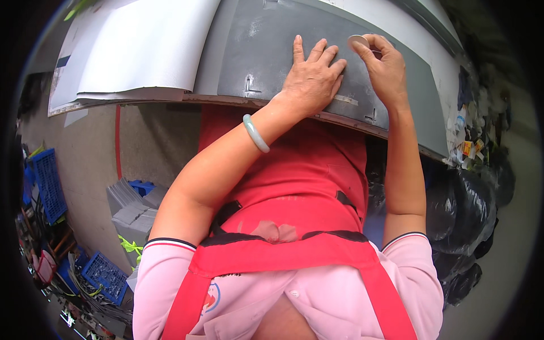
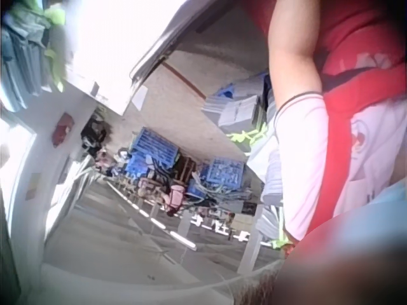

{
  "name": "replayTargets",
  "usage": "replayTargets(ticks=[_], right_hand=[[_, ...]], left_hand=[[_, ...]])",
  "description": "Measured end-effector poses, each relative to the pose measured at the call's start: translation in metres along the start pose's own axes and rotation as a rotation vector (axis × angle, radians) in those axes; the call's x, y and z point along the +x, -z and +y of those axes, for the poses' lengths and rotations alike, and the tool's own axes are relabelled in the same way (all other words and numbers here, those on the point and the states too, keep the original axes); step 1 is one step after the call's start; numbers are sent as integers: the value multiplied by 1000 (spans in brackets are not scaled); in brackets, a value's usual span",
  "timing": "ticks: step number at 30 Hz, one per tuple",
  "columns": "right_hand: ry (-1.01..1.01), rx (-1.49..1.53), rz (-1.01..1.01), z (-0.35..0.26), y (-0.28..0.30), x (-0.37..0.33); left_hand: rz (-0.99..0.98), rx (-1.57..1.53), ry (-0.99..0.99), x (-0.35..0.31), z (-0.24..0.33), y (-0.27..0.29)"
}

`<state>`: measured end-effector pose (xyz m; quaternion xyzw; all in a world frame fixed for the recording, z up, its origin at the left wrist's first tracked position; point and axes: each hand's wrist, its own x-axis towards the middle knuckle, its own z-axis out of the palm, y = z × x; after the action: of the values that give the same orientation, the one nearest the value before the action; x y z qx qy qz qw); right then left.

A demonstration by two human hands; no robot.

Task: Sand the surface and edges of a rectangular grey panel using an abrasive block.

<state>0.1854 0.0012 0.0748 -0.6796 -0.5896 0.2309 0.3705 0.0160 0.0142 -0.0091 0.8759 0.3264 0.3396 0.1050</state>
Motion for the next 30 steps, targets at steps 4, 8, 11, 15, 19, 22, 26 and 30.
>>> replayTargets(ticks=[4, 8, 11, 15, 19, 22, 26, 30], right_hand=[[-373, -181, 159, 80, 45, -4], [-373, 3, 164, 93, 63, 3], [-468, 362, 154, 93, 71, 5], [-348, 433, -148, 90, 60, -11], [-59, 642, 4, 67, 67, -31], [205, 634, 52, 5, 89, -45], [336, 700, 43, -2, 90, -31], [234, 801, 218, 56, 110, -21]], left_hand=[[-101, 118, 24, -2, 0, 6], [-62, 100, 32, -2, -3, 8], [-40, 59, 44, -4, -3, 10], [41, -14, -5, -3, 3, 22], [-17, -536, -261, -33, 73, 63], [-174, -629, -351, -65, 101, 57], [-149, -460, -221, -58, 75, 48], [-252, -32, -19, -37, 37, 70]])
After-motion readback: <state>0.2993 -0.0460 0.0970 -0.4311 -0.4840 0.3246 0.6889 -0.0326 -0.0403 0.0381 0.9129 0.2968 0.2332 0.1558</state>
